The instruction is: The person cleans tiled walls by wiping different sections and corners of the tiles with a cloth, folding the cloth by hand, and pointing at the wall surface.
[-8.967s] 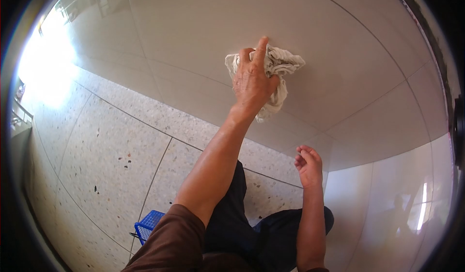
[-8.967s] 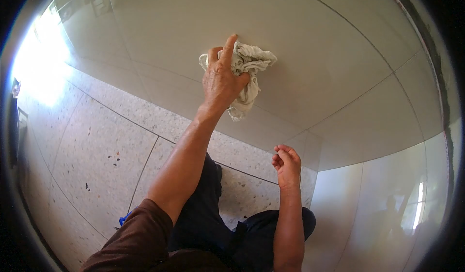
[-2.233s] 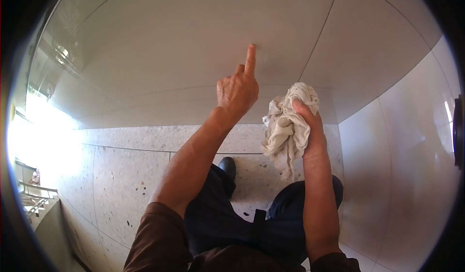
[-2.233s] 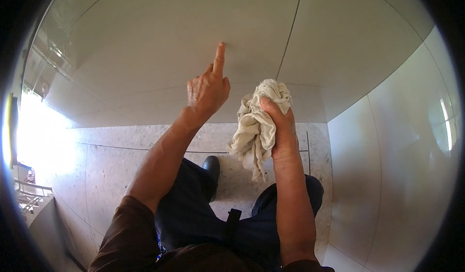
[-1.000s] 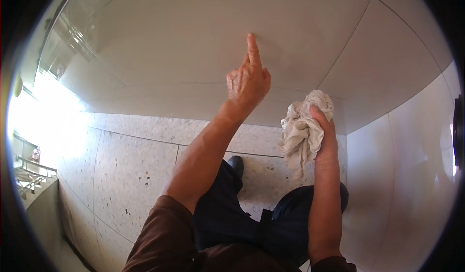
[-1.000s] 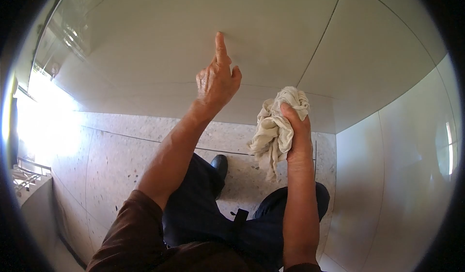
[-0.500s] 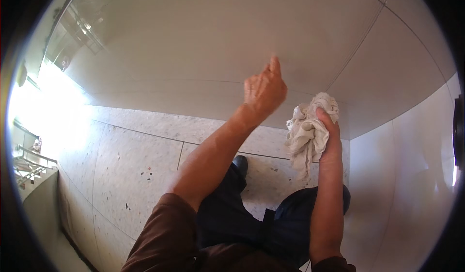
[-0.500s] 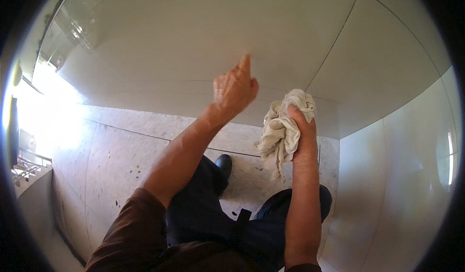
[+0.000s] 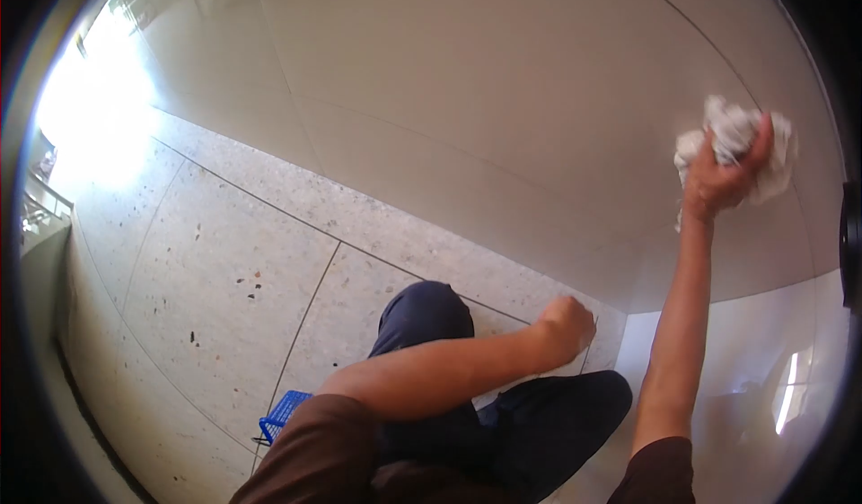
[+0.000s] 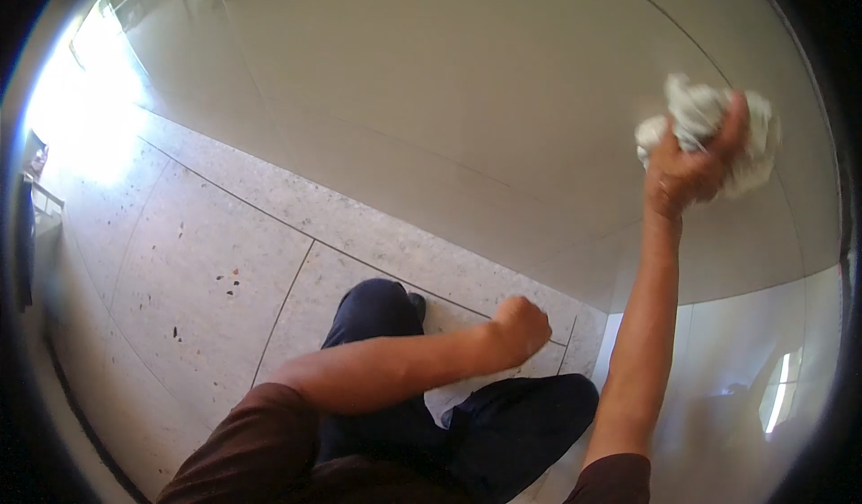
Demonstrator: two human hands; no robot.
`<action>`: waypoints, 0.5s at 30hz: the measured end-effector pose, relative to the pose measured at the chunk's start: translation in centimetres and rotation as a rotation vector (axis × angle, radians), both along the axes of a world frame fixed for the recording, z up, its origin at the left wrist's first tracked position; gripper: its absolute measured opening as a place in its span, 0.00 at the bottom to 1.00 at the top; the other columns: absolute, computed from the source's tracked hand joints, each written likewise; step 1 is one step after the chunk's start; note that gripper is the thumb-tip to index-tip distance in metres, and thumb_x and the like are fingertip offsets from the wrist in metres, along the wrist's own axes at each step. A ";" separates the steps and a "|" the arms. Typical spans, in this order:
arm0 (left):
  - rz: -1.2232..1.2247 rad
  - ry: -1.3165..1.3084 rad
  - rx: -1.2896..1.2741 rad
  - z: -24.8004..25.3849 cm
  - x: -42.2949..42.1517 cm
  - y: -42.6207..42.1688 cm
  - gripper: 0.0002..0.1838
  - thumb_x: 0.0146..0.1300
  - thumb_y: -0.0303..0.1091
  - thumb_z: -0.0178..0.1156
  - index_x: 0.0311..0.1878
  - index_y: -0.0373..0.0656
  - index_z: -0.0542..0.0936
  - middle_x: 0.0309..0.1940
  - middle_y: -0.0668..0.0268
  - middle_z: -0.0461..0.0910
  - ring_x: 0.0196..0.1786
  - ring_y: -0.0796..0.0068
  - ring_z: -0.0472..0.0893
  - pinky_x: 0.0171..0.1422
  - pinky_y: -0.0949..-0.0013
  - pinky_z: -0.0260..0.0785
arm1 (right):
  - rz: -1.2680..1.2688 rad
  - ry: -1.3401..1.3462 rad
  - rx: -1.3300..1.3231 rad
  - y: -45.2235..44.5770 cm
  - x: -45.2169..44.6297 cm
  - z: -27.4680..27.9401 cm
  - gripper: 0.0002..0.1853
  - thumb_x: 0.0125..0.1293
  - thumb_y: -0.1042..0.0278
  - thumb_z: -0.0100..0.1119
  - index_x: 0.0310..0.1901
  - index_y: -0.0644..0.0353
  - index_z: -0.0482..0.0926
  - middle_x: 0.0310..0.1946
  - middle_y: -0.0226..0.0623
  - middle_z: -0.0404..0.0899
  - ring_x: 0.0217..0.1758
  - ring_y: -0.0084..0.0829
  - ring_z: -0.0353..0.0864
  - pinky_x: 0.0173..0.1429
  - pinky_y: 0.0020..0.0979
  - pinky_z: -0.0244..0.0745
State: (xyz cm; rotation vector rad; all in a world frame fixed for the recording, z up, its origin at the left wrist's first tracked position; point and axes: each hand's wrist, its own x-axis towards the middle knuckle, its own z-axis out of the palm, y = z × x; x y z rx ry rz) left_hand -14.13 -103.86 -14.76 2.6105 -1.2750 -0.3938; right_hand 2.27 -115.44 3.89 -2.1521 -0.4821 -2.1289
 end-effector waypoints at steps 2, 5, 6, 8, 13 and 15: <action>-0.118 0.175 0.096 -1.0 0.2 -2.0 0.14 0.61 0.35 0.68 0.50 0.46 0.90 0.51 0.64 0.89 0.51 0.59 0.88 0.44 0.49 0.83 | 0.157 -0.063 -0.345 4.7 3.1 1.5 0.43 0.58 0.74 0.76 0.74 0.55 0.64 0.71 0.40 0.71 0.76 0.46 0.69 0.81 0.52 0.61; -0.150 0.259 0.139 1.4 0.6 -1.9 0.16 0.59 0.36 0.70 0.51 0.47 0.90 0.53 0.64 0.88 0.52 0.56 0.88 0.46 0.46 0.83 | 0.137 0.347 -0.741 12.7 2.6 -1.7 0.33 0.64 0.74 0.59 0.72 0.52 0.69 0.73 0.38 0.70 0.75 0.41 0.70 0.81 0.47 0.63; -0.135 0.250 0.130 1.2 0.9 -2.3 0.16 0.59 0.36 0.70 0.51 0.47 0.90 0.53 0.64 0.88 0.52 0.56 0.88 0.46 0.46 0.83 | 0.164 0.447 -0.901 12.8 4.2 -5.9 0.32 0.67 0.70 0.58 0.73 0.42 0.69 0.74 0.34 0.70 0.79 0.39 0.65 0.82 0.51 0.60; -0.113 0.277 0.141 0.6 2.3 -2.4 0.19 0.56 0.36 0.73 0.53 0.48 0.89 0.53 0.65 0.88 0.52 0.56 0.87 0.47 0.47 0.83 | 0.380 0.747 -1.160 13.0 4.8 -11.3 0.26 0.71 0.71 0.54 0.70 0.43 0.71 0.72 0.34 0.71 0.80 0.38 0.63 0.83 0.50 0.59; 0.048 0.291 0.099 -0.4 3.9 -2.3 0.21 0.54 0.35 0.75 0.53 0.48 0.89 0.52 0.64 0.88 0.51 0.56 0.87 0.49 0.47 0.82 | 0.457 0.847 -1.375 12.5 4.4 -9.5 0.34 0.71 0.69 0.55 0.77 0.36 0.61 0.73 0.31 0.72 0.77 0.38 0.67 0.80 0.52 0.64; -0.013 0.303 0.079 -0.5 4.4 -1.9 0.20 0.55 0.35 0.74 0.54 0.48 0.89 0.53 0.64 0.88 0.51 0.55 0.88 0.49 0.47 0.83 | 0.400 0.747 -1.239 15.0 4.9 -5.8 0.37 0.70 0.72 0.56 0.79 0.36 0.57 0.72 0.32 0.73 0.74 0.41 0.72 0.74 0.51 0.72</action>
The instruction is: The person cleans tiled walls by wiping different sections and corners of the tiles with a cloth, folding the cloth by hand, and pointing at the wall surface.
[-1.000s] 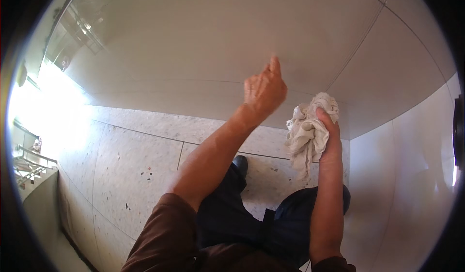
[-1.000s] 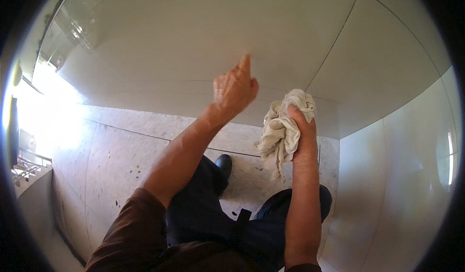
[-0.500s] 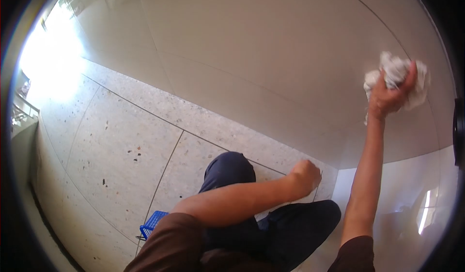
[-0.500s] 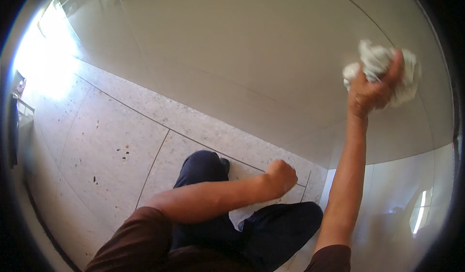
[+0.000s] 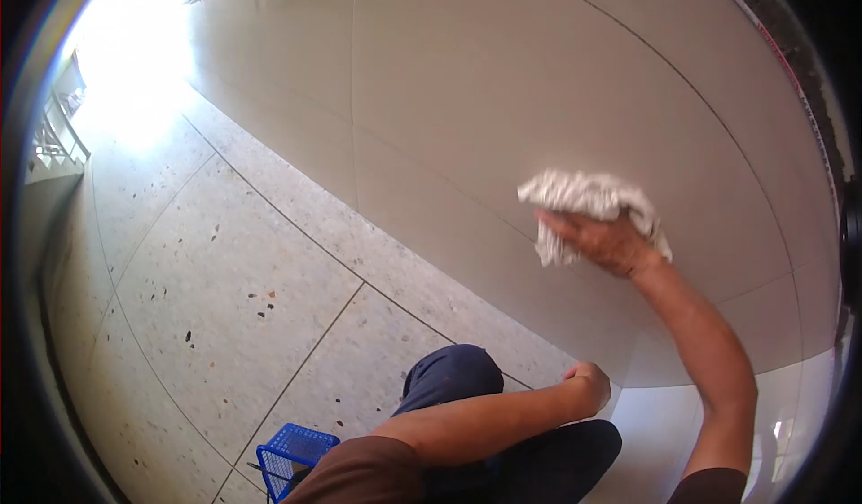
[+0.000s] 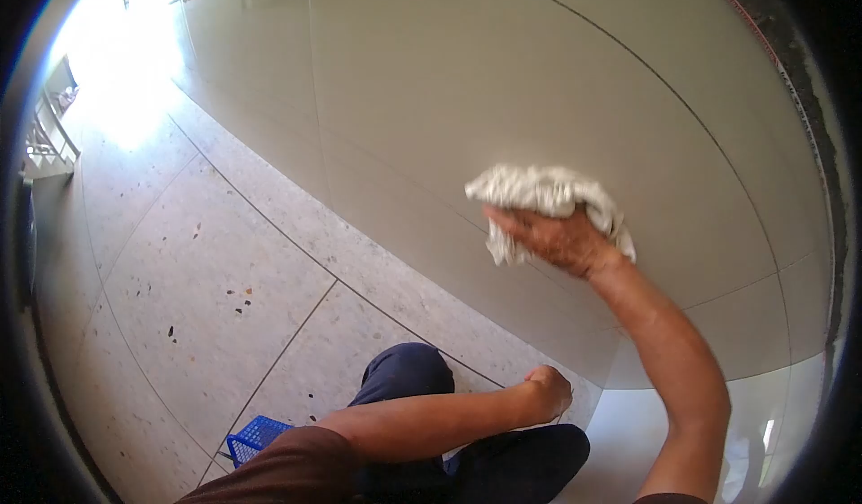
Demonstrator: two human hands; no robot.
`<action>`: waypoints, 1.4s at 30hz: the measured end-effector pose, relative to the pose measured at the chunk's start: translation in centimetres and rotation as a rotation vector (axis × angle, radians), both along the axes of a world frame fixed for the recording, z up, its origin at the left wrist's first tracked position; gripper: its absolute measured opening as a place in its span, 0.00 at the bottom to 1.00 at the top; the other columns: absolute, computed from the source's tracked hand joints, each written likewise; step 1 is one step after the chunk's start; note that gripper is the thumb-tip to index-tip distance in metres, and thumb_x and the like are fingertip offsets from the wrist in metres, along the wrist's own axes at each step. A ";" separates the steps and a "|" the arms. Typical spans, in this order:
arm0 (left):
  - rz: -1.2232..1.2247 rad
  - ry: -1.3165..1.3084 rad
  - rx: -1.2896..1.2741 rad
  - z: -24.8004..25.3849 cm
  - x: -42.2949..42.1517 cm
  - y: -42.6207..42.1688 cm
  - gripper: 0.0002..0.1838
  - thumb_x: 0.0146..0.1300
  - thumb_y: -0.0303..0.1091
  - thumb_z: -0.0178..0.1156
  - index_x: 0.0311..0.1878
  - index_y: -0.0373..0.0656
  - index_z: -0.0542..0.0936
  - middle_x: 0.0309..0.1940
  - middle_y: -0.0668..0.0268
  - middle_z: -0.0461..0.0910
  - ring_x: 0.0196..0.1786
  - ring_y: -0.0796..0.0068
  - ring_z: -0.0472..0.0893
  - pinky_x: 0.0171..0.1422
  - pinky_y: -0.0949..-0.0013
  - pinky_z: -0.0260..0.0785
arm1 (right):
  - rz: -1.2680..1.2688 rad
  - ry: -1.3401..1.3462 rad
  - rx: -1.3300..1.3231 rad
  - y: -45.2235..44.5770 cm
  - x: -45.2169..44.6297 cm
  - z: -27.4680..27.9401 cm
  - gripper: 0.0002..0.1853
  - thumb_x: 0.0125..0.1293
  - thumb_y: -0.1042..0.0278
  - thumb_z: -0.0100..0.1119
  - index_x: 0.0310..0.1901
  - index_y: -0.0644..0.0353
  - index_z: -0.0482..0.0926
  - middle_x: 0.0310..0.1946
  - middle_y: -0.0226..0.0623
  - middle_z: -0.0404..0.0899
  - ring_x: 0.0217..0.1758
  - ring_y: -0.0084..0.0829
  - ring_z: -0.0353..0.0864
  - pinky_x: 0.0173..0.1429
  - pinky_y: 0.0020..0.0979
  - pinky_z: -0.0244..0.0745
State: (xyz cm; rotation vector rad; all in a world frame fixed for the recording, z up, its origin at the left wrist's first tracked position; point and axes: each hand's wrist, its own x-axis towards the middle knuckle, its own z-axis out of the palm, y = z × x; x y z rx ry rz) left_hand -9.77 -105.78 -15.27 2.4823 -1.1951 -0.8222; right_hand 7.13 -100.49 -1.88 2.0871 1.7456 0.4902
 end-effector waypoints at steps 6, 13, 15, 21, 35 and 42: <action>0.025 0.004 -0.044 2.7 0.0 1.4 0.20 0.55 0.35 0.74 0.54 0.48 0.89 0.54 0.64 0.88 0.51 0.55 0.88 0.49 0.47 0.82 | 0.041 -0.451 0.424 12.7 2.1 11.5 0.31 0.67 0.73 0.60 0.72 0.52 0.71 0.70 0.35 0.73 0.67 0.36 0.79 0.68 0.34 0.80; -0.031 -0.361 -0.224 -2.5 -1.5 -1.4 0.10 0.59 0.37 0.67 0.40 0.46 0.92 0.43 0.58 0.90 0.46 0.56 0.89 0.44 0.52 0.81 | 0.050 -0.166 0.387 9.7 3.3 1.9 0.27 0.70 0.66 0.57 0.71 0.43 0.73 0.69 0.32 0.75 0.74 0.38 0.72 0.78 0.42 0.69; -0.038 -0.167 -0.139 -1.2 -0.2 -0.3 0.11 0.60 0.37 0.67 0.44 0.46 0.91 0.46 0.58 0.90 0.49 0.57 0.89 0.46 0.52 0.82 | -0.127 -0.064 0.221 3.8 1.5 -1.8 0.27 0.72 0.66 0.54 0.73 0.40 0.71 0.70 0.30 0.73 0.75 0.38 0.70 0.78 0.42 0.68; -0.125 -0.108 -0.089 3.6 -0.5 2.3 0.11 0.60 0.29 0.63 0.44 0.42 0.89 0.47 0.53 0.89 0.51 0.55 0.88 0.52 0.55 0.80 | -0.264 -0.129 -0.101 -21.3 -3.4 -6.6 0.27 0.75 0.61 0.49 0.75 0.31 0.67 0.72 0.25 0.69 0.76 0.38 0.69 0.74 0.53 0.69; -0.192 -0.150 -0.143 4.0 -1.2 2.2 0.09 0.57 0.27 0.64 0.40 0.39 0.88 0.40 0.51 0.88 0.45 0.53 0.89 0.44 0.53 0.81 | -0.339 -0.427 0.612 -21.3 -4.2 8.7 0.49 0.49 0.66 0.73 0.77 0.47 0.65 0.65 0.39 0.77 0.67 0.47 0.77 0.72 0.45 0.71; -0.136 -0.302 -0.200 3.5 -0.8 1.3 0.06 0.59 0.26 0.62 0.39 0.38 0.82 0.34 0.51 0.87 0.43 0.52 0.89 0.45 0.52 0.82 | -0.184 -0.495 0.360 -12.6 -3.2 3.5 0.27 0.67 0.59 0.61 0.69 0.30 0.74 0.48 0.24 0.87 0.52 0.34 0.87 0.56 0.43 0.83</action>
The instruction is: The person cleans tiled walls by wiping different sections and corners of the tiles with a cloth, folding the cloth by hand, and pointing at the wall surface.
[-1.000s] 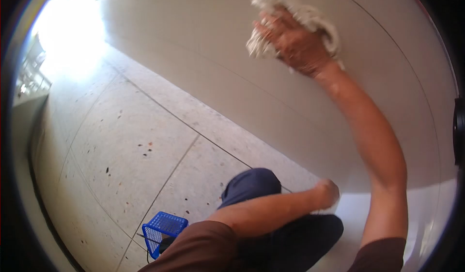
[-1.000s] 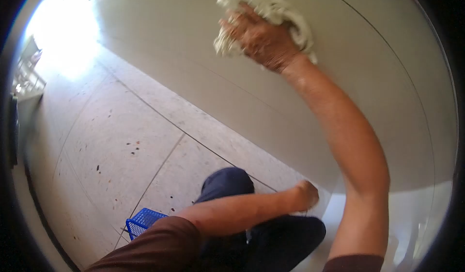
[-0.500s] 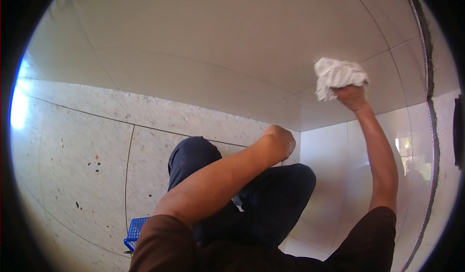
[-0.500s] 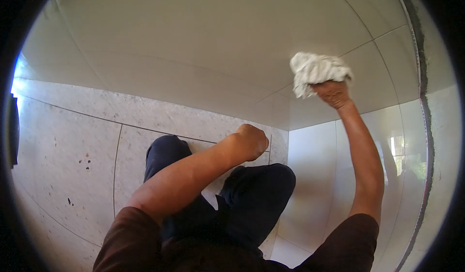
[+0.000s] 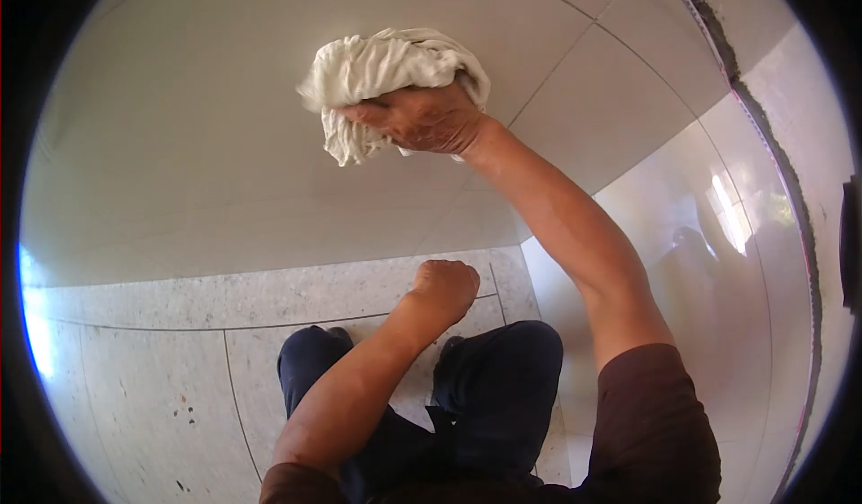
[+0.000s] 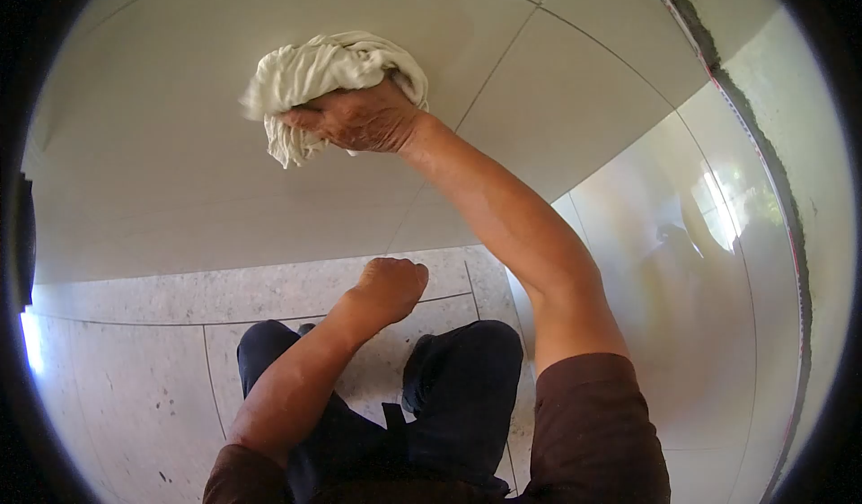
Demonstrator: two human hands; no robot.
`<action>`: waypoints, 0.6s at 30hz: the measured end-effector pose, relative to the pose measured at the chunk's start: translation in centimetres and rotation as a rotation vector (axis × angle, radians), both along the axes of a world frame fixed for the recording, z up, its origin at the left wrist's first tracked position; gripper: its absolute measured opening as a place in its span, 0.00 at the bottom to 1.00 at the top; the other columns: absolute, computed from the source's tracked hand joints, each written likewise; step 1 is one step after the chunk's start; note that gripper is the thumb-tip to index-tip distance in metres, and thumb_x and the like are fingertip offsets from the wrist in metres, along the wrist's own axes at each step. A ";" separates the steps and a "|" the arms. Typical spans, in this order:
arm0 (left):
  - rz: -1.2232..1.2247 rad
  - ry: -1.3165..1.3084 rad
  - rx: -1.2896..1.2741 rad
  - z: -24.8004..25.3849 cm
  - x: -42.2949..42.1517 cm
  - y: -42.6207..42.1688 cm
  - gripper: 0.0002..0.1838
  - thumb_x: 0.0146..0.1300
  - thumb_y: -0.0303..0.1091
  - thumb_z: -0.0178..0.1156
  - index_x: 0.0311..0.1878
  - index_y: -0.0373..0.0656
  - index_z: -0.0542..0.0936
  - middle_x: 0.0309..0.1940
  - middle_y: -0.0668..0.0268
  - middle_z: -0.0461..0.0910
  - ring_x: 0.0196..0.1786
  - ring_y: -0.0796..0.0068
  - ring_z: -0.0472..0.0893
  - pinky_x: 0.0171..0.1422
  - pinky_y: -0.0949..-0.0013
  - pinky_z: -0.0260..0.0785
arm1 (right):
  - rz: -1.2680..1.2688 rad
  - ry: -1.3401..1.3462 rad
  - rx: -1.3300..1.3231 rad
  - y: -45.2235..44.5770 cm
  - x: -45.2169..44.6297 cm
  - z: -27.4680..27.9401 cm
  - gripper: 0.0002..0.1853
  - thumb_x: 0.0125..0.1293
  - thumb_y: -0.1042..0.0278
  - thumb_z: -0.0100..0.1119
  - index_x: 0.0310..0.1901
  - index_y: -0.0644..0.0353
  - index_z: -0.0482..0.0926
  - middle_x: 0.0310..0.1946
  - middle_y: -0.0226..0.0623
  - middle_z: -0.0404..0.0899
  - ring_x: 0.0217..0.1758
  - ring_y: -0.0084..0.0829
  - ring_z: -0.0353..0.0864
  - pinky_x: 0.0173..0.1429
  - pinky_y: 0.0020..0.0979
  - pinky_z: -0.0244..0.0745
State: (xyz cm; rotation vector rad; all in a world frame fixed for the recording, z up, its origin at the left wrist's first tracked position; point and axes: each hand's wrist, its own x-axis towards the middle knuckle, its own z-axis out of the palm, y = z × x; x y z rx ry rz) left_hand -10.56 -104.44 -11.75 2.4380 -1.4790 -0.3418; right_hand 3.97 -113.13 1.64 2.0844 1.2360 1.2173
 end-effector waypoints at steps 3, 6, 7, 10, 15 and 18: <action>0.051 -0.029 -0.105 0.7 0.1 -0.2 0.05 0.59 0.24 0.61 0.38 0.38 0.82 0.35 0.51 0.87 0.42 0.53 0.89 0.44 0.53 0.82 | 0.032 -0.109 0.014 -4.1 0.3 2.0 0.26 0.64 0.55 0.65 0.65 0.33 0.77 0.45 0.21 0.87 0.49 0.31 0.88 0.54 0.38 0.84; 0.028 -0.033 -0.101 1.1 0.3 -0.7 0.06 0.59 0.23 0.60 0.39 0.38 0.83 0.35 0.51 0.87 0.42 0.52 0.89 0.44 0.53 0.82 | -0.118 -0.200 0.094 -11.0 -0.3 5.4 0.35 0.58 0.42 0.72 0.67 0.40 0.76 0.54 0.32 0.86 0.54 0.34 0.88 0.57 0.37 0.82; 0.017 -0.031 -0.092 0.8 0.1 -0.9 0.06 0.59 0.23 0.60 0.38 0.38 0.83 0.35 0.50 0.87 0.42 0.52 0.89 0.44 0.53 0.82 | -0.054 -0.120 0.169 -12.7 -1.3 7.2 0.38 0.59 0.42 0.72 0.68 0.48 0.75 0.56 0.38 0.85 0.55 0.39 0.87 0.59 0.38 0.81; -0.033 -0.014 -0.053 1.0 -0.4 -1.3 0.06 0.59 0.23 0.60 0.38 0.38 0.83 0.36 0.49 0.87 0.42 0.50 0.89 0.44 0.52 0.82 | -0.006 -0.310 0.460 -18.4 -1.7 8.9 0.40 0.59 0.50 0.72 0.70 0.56 0.70 0.60 0.44 0.79 0.63 0.48 0.78 0.71 0.46 0.70; -0.046 0.013 -0.013 0.2 0.1 0.3 0.05 0.59 0.25 0.60 0.37 0.37 0.83 0.35 0.48 0.87 0.41 0.48 0.88 0.44 0.51 0.81 | -0.203 -0.489 1.038 -28.5 -2.8 7.9 0.38 0.61 0.54 0.68 0.69 0.65 0.67 0.65 0.52 0.72 0.69 0.55 0.71 0.72 0.51 0.67; -0.029 -0.001 -0.018 -0.4 -0.1 0.6 0.06 0.60 0.29 0.63 0.37 0.37 0.83 0.35 0.49 0.87 0.40 0.49 0.88 0.43 0.50 0.80 | -0.464 -0.583 1.143 -34.8 -3.4 9.6 0.36 0.64 0.51 0.66 0.66 0.69 0.68 0.62 0.55 0.75 0.65 0.56 0.75 0.70 0.52 0.69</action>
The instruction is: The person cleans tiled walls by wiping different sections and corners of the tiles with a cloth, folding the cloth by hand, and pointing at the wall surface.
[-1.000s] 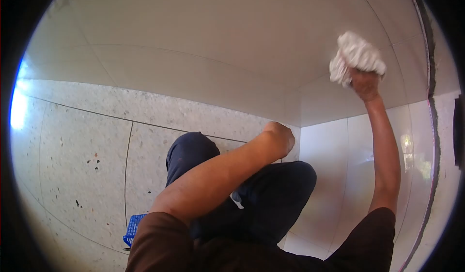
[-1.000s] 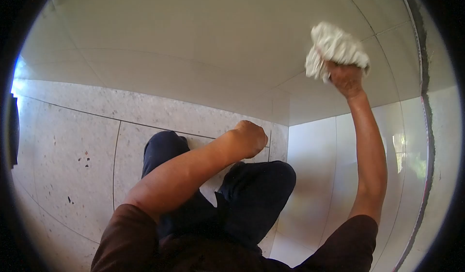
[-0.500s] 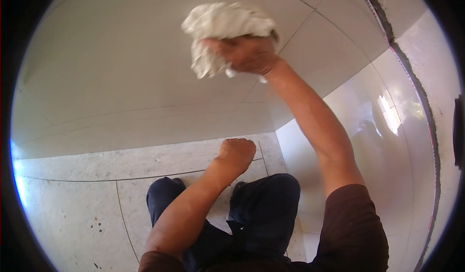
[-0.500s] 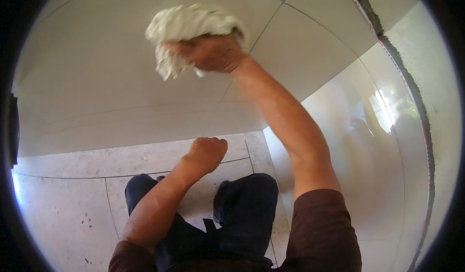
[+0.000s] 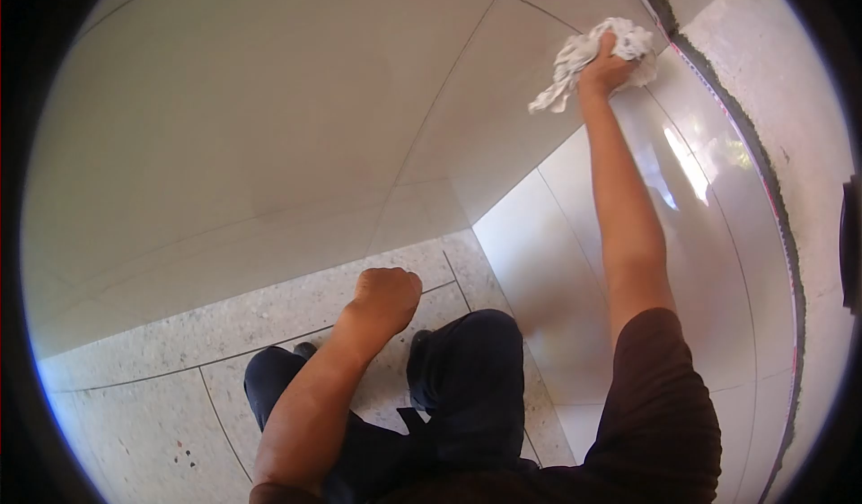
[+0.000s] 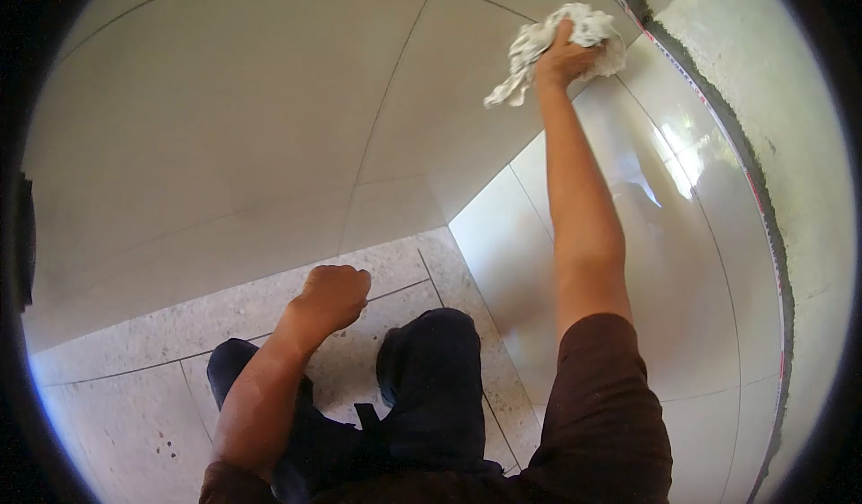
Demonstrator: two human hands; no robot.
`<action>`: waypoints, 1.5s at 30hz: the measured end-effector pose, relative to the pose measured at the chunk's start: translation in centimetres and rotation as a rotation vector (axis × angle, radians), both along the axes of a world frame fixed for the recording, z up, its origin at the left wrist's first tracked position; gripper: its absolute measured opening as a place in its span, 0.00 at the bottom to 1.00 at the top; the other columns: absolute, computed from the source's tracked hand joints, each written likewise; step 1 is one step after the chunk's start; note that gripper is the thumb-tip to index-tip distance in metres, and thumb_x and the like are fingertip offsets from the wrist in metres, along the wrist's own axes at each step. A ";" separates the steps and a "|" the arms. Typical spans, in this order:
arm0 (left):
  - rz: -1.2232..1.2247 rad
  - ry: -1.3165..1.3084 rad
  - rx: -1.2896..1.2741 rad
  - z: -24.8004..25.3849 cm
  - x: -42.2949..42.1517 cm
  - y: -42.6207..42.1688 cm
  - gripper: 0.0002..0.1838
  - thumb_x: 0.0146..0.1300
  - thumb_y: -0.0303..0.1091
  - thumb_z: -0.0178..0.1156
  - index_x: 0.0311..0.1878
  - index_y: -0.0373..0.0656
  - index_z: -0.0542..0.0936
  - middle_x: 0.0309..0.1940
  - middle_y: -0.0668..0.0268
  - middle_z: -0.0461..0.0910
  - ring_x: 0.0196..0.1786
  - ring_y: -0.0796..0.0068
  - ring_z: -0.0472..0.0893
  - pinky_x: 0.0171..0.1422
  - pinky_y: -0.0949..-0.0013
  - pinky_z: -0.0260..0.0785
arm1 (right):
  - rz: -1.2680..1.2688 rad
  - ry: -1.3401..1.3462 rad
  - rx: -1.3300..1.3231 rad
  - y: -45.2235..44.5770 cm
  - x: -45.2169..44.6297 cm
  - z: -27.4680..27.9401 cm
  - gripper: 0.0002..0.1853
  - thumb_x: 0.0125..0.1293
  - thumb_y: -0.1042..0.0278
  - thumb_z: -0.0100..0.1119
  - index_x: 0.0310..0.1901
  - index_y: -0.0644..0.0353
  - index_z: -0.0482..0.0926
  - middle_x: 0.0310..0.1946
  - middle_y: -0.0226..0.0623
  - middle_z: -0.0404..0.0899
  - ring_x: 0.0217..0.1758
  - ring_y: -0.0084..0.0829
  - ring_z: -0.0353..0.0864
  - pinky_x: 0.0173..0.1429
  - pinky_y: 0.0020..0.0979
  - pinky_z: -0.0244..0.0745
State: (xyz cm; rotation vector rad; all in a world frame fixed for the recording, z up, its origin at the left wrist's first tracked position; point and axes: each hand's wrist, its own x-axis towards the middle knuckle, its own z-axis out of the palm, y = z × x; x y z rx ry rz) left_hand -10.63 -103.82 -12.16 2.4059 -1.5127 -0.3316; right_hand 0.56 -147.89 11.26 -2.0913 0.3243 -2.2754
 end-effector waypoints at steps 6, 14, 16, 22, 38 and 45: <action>0.025 -0.008 0.060 0.6 0.0 0.1 0.13 0.64 0.40 0.68 0.40 0.38 0.83 0.36 0.51 0.86 0.41 0.51 0.88 0.45 0.52 0.80 | 0.335 -0.194 0.822 1.1 -1.5 -2.0 0.24 0.67 0.58 0.64 0.57 0.67 0.74 0.52 0.52 0.83 0.54 0.49 0.85 0.58 0.44 0.81; 0.466 0.013 -0.288 3.1 2.0 0.3 0.22 0.68 0.47 0.66 0.50 0.36 0.80 0.41 0.49 0.86 0.45 0.43 0.87 0.49 0.49 0.80 | 0.817 0.053 1.181 10.9 -2.8 -21.9 0.19 0.67 0.67 0.63 0.58 0.64 0.77 0.52 0.40 0.83 0.54 0.38 0.84 0.59 0.39 0.80; 0.593 0.138 -0.519 3.8 2.2 0.2 0.30 0.73 0.52 0.59 0.64 0.34 0.74 0.51 0.40 0.83 0.53 0.39 0.84 0.58 0.50 0.78 | 1.141 0.155 1.427 18.0 -5.1 -22.1 0.17 0.69 0.66 0.63 0.56 0.61 0.78 0.48 0.36 0.83 0.50 0.33 0.84 0.55 0.36 0.82; 0.572 0.905 -0.869 3.0 3.9 0.1 0.41 0.76 0.59 0.54 0.78 0.37 0.61 0.69 0.46 0.72 0.72 0.58 0.73 0.76 0.58 0.65 | 1.451 0.376 1.366 32.1 -10.4 -21.0 0.19 0.75 0.55 0.59 0.58 0.61 0.78 0.46 0.30 0.82 0.47 0.25 0.83 0.52 0.31 0.80; 0.794 0.155 -1.322 13.2 6.9 12.9 0.33 0.53 0.42 0.72 0.61 0.36 0.78 0.53 0.50 0.81 0.56 0.56 0.81 0.59 0.56 0.75 | 1.468 0.819 1.316 32.9 -9.9 -20.9 0.36 0.77 0.38 0.49 0.72 0.61 0.70 0.67 0.40 0.73 0.60 0.30 0.78 0.67 0.34 0.69; 0.864 -1.090 -1.038 21.1 17.5 26.4 0.32 0.54 0.30 0.68 0.64 0.35 0.75 0.71 0.40 0.65 0.74 0.37 0.64 0.77 0.47 0.62 | 1.201 0.986 1.303 32.3 -9.8 -22.0 0.25 0.71 0.61 0.63 0.66 0.63 0.75 0.59 0.38 0.78 0.48 0.24 0.81 0.48 0.26 0.78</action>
